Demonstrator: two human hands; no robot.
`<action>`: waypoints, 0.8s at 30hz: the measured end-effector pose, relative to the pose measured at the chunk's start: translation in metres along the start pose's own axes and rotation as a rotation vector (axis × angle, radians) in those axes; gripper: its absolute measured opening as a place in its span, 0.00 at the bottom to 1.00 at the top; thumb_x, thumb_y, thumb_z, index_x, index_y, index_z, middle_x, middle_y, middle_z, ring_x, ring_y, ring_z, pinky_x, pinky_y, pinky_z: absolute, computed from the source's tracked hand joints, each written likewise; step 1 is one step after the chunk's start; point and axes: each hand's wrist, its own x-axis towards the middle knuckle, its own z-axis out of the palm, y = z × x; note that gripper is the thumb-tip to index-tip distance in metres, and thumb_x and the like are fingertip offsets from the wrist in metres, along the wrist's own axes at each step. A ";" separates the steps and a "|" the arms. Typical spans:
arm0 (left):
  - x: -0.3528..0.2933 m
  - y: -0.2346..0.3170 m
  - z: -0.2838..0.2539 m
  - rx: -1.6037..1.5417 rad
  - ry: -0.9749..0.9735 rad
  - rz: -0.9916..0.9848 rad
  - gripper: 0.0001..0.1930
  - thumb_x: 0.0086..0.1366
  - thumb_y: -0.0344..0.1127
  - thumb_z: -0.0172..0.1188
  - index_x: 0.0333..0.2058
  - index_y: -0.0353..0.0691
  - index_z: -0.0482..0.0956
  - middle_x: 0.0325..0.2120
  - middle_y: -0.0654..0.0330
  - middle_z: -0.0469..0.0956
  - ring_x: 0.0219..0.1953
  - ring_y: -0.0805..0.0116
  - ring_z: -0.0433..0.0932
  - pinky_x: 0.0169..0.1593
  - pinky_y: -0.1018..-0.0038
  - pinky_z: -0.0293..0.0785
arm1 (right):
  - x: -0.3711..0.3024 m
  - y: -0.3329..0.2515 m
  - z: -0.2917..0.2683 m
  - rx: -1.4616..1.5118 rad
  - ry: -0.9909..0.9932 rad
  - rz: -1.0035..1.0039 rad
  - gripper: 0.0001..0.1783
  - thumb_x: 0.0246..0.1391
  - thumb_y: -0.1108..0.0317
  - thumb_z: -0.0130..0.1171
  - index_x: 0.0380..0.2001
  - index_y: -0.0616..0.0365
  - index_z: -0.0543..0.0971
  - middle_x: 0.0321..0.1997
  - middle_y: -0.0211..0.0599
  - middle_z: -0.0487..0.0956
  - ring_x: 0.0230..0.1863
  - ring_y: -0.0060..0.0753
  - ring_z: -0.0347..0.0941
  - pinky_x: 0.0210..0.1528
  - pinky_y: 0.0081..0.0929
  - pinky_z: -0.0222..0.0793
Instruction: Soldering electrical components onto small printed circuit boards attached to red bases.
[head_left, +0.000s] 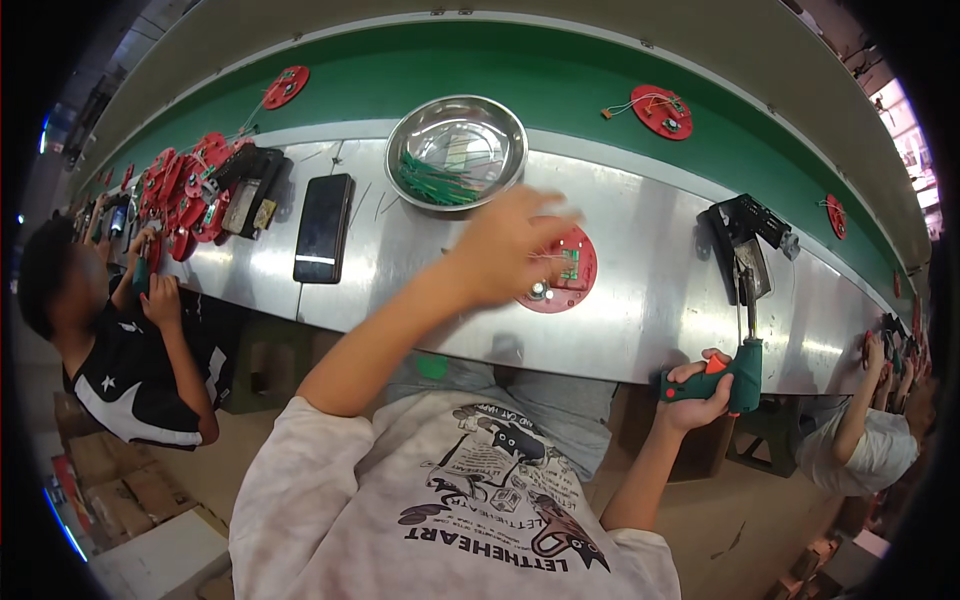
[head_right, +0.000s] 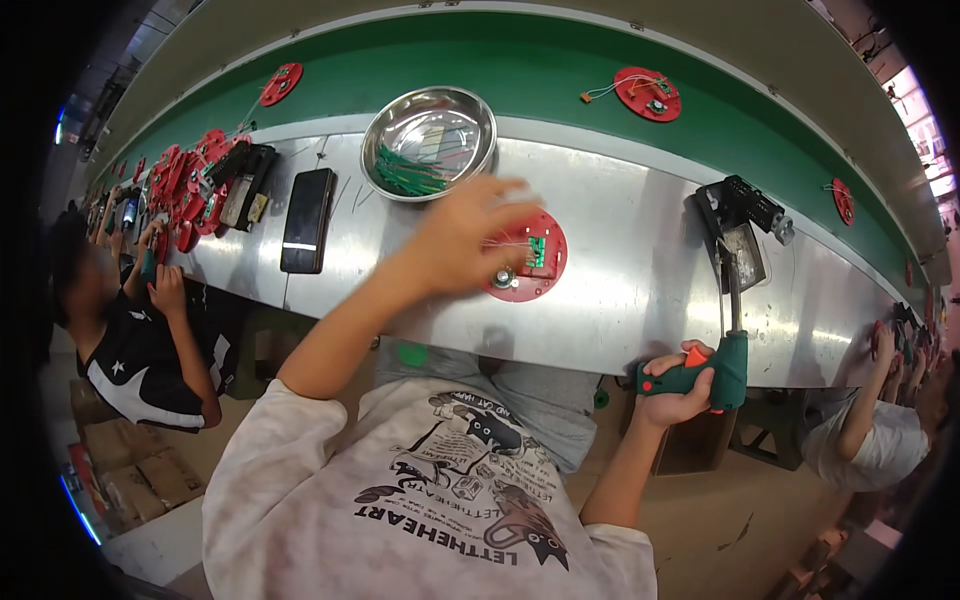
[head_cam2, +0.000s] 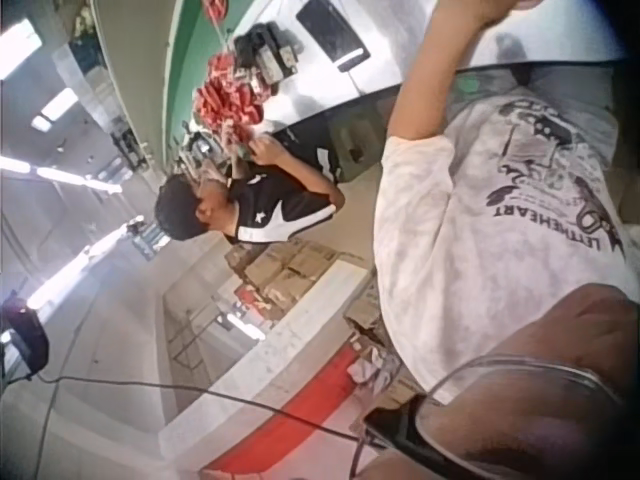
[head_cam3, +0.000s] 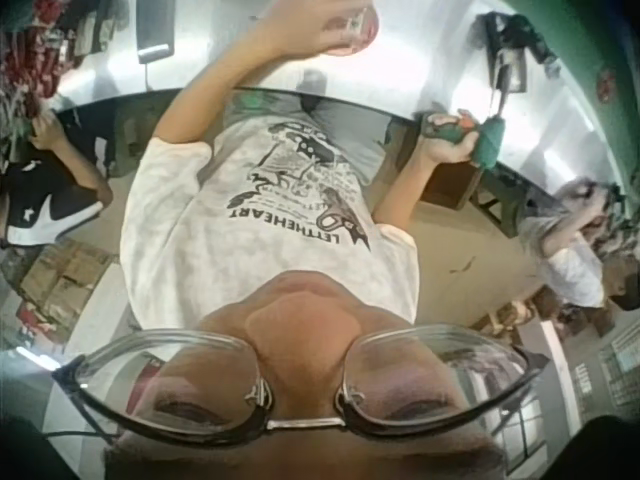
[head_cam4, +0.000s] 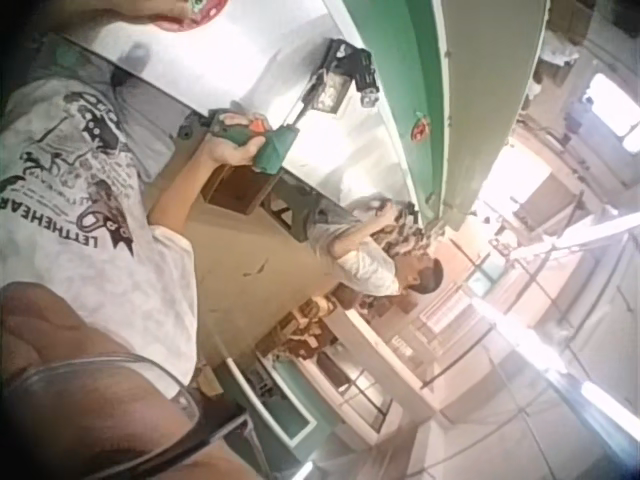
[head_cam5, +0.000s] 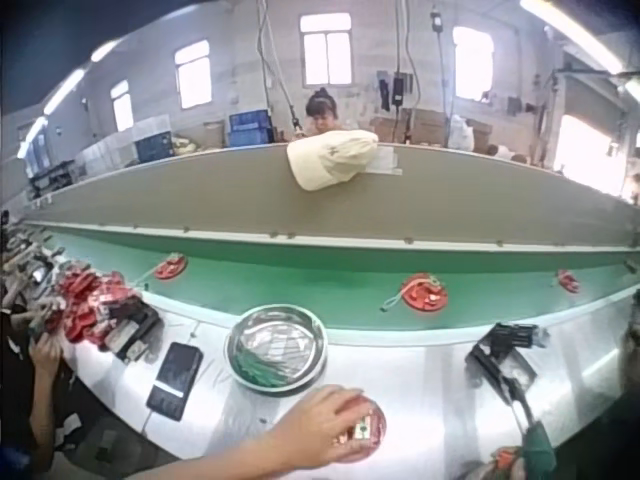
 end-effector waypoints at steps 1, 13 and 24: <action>0.007 -0.014 -0.014 0.041 0.071 -0.055 0.19 0.56 0.41 0.69 0.46 0.41 0.84 0.48 0.50 0.80 0.51 0.48 0.76 0.57 0.56 0.72 | 0.000 -0.001 0.000 -0.023 0.036 -0.019 0.23 0.68 0.55 0.41 0.41 0.70 0.70 0.23 0.43 0.74 0.12 0.30 0.67 0.14 0.26 0.68; 0.004 -0.107 -0.075 0.184 -0.365 -0.430 0.06 0.59 0.29 0.64 0.33 0.33 0.80 0.33 0.51 0.82 0.38 0.54 0.80 0.43 0.65 0.75 | -0.002 -0.004 -0.001 -0.071 0.000 0.012 0.23 0.69 0.54 0.42 0.41 0.67 0.72 0.19 0.38 0.72 0.12 0.28 0.65 0.15 0.25 0.67; 0.000 -0.008 -0.061 -0.150 0.037 -0.317 0.04 0.66 0.28 0.59 0.37 0.34 0.79 0.31 0.52 0.81 0.31 0.58 0.80 0.38 0.68 0.76 | -0.014 -0.012 -0.012 -0.092 -0.253 0.023 0.25 0.66 0.57 0.52 0.51 0.73 0.69 0.47 0.53 0.76 0.16 0.32 0.73 0.17 0.29 0.73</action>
